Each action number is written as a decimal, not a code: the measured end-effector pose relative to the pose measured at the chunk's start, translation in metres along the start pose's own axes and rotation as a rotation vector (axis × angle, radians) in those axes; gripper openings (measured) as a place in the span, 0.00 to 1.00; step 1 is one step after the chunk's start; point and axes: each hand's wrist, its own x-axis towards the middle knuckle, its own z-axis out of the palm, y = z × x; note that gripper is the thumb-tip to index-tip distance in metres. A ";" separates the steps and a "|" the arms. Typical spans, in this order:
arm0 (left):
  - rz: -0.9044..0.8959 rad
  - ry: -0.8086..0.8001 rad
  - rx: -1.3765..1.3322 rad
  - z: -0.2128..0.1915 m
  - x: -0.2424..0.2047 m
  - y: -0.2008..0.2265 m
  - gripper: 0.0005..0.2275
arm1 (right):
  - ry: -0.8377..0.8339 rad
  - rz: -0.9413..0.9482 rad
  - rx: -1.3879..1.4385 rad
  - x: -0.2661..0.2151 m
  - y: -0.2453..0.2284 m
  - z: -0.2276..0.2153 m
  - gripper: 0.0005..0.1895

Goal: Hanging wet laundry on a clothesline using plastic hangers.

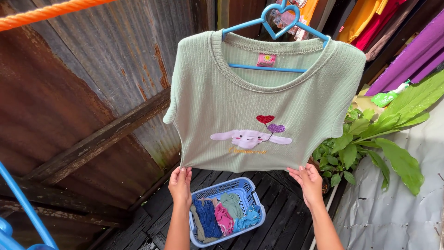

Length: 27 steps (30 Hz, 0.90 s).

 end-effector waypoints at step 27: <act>0.038 -0.210 0.674 -0.013 0.021 0.016 0.11 | -0.019 0.160 -0.653 0.022 -0.050 -0.003 0.24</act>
